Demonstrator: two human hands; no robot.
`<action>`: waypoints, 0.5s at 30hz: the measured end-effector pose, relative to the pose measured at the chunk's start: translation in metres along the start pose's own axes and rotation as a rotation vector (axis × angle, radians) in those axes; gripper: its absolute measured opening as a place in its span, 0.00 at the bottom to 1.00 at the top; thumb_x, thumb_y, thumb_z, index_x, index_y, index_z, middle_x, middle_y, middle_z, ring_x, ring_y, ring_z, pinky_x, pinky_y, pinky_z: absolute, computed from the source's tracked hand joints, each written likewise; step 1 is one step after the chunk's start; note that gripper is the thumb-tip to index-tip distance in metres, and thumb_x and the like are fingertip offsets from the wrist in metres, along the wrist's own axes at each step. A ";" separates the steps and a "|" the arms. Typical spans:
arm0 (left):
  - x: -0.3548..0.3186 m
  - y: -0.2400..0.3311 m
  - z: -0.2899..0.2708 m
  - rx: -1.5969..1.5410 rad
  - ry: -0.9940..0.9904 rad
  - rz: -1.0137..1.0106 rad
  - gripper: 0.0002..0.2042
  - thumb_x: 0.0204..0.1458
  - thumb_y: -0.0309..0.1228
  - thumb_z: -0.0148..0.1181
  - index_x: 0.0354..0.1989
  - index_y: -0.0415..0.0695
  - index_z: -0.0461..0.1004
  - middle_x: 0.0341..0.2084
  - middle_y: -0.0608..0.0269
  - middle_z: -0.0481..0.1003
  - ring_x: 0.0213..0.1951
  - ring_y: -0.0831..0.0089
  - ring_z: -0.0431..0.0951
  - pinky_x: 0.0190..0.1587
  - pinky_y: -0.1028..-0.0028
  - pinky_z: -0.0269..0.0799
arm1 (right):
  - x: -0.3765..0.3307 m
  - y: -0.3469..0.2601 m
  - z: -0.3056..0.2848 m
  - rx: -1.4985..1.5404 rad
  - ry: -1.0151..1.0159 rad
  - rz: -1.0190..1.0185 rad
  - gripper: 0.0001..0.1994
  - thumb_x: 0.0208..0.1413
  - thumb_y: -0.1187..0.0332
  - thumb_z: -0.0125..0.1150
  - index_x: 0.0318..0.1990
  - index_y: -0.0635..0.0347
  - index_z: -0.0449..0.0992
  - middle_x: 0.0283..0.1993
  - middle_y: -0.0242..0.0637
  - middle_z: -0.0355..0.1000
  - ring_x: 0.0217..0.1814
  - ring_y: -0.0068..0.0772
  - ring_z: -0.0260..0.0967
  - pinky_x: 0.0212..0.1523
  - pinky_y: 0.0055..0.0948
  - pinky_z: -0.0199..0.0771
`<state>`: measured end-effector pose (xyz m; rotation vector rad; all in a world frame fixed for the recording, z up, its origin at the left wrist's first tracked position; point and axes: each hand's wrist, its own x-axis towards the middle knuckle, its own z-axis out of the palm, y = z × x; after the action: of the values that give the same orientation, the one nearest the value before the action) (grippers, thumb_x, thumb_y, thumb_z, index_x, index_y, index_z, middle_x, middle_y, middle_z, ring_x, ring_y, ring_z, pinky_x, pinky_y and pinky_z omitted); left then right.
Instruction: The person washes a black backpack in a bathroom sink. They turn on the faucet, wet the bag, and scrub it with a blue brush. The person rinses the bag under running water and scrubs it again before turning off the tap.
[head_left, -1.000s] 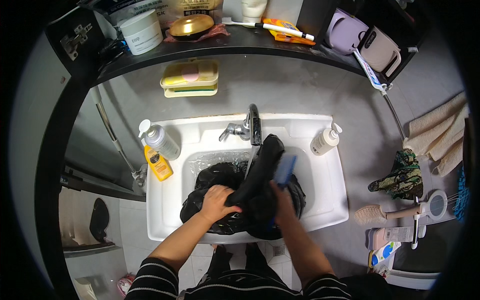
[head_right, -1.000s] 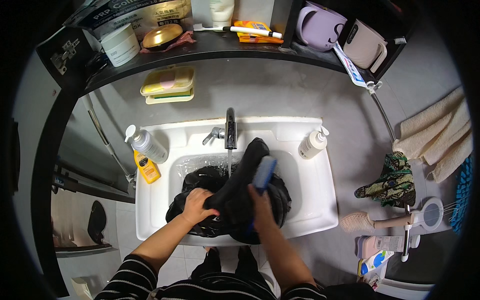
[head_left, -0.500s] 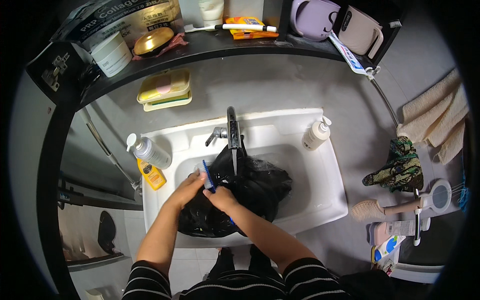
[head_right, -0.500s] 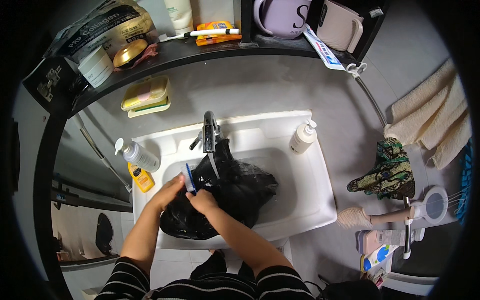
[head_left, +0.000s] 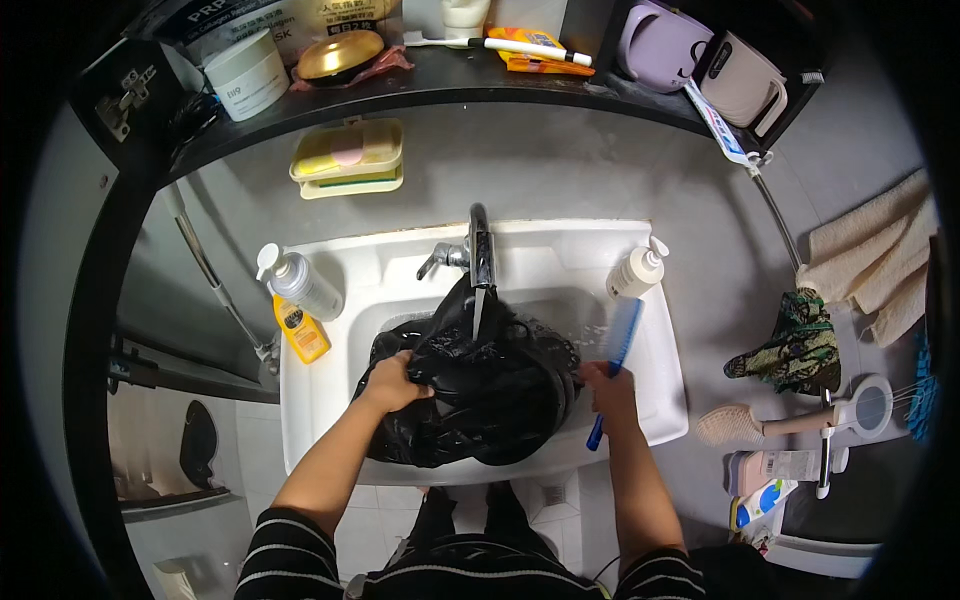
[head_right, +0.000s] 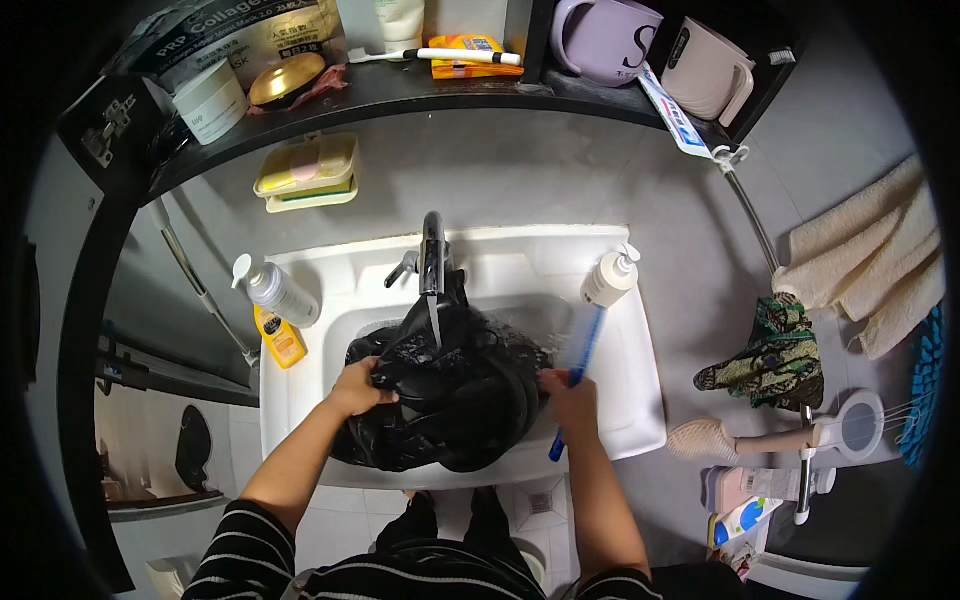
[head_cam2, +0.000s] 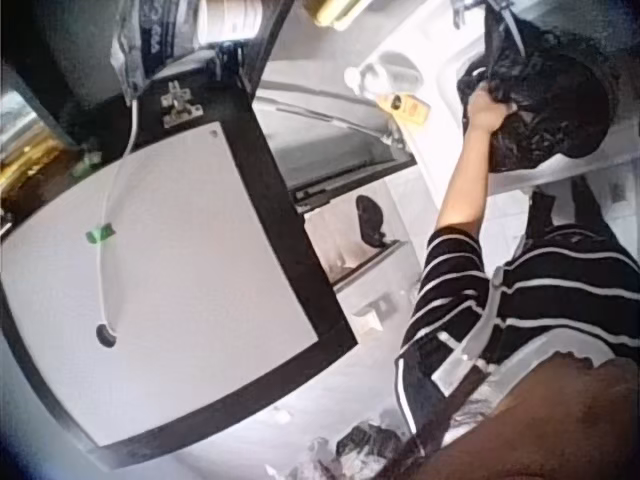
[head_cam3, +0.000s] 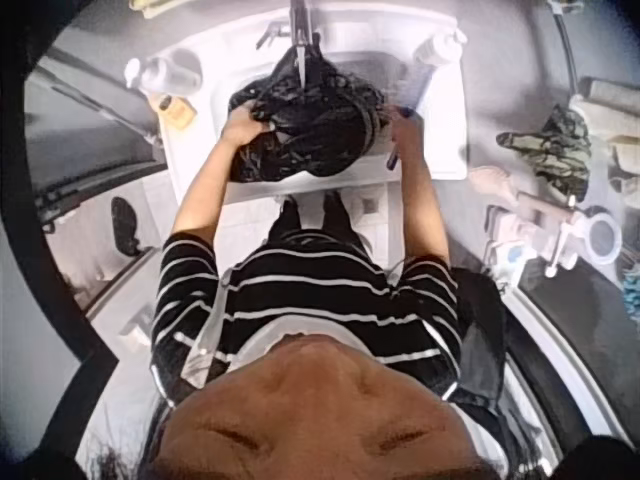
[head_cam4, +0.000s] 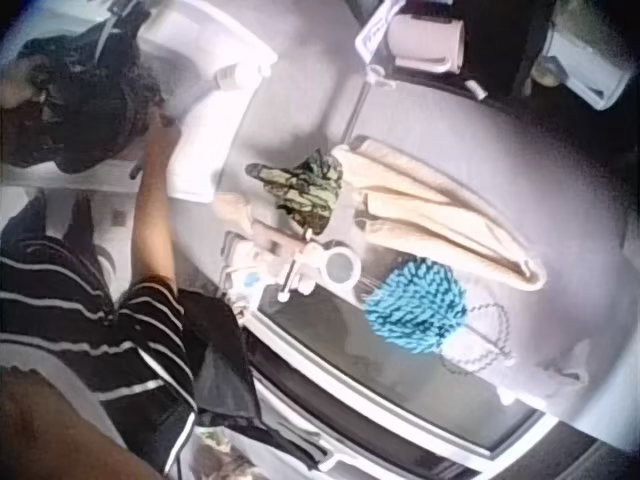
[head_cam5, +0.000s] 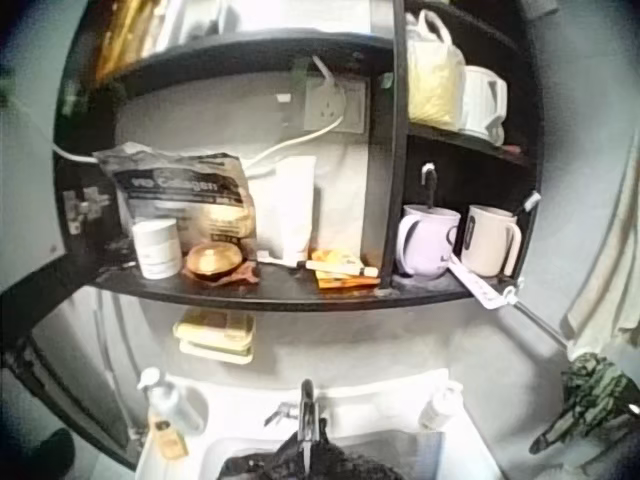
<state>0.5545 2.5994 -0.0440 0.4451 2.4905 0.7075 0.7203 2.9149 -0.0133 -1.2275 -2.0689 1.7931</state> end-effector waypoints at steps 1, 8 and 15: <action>0.002 -0.023 0.008 -0.456 -0.077 0.020 0.30 0.38 0.25 0.72 0.53 0.36 0.68 0.40 0.55 0.77 0.43 0.66 0.78 0.48 0.72 0.72 | 0.003 0.011 -0.001 -0.010 0.033 0.128 0.16 0.49 0.58 0.67 0.36 0.62 0.79 0.27 0.35 0.76 0.22 0.27 0.68 0.25 0.25 0.69; -0.069 -0.016 -0.033 -1.347 0.084 -0.357 0.21 0.46 0.23 0.65 0.50 0.34 0.70 0.41 0.50 0.76 0.40 0.58 0.78 0.48 0.61 0.75 | 0.016 0.064 0.059 0.820 -0.034 0.475 0.17 0.44 0.58 0.71 0.33 0.64 0.76 0.25 0.39 0.71 0.25 0.30 0.70 0.25 0.28 0.68; -0.085 -0.077 -0.005 -1.824 -0.011 -0.461 0.29 0.50 0.41 0.62 0.57 0.37 0.65 0.53 0.47 0.70 0.54 0.48 0.69 0.59 0.50 0.63 | -0.001 0.018 0.072 0.554 0.023 0.423 0.09 0.45 0.75 0.62 0.32 0.65 0.69 0.26 0.41 0.67 0.24 0.32 0.67 0.20 0.33 0.66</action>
<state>0.6081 2.4982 -0.0518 -0.7385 0.9583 2.1418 0.6872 2.8582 -0.0484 -1.5540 -1.2077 2.2901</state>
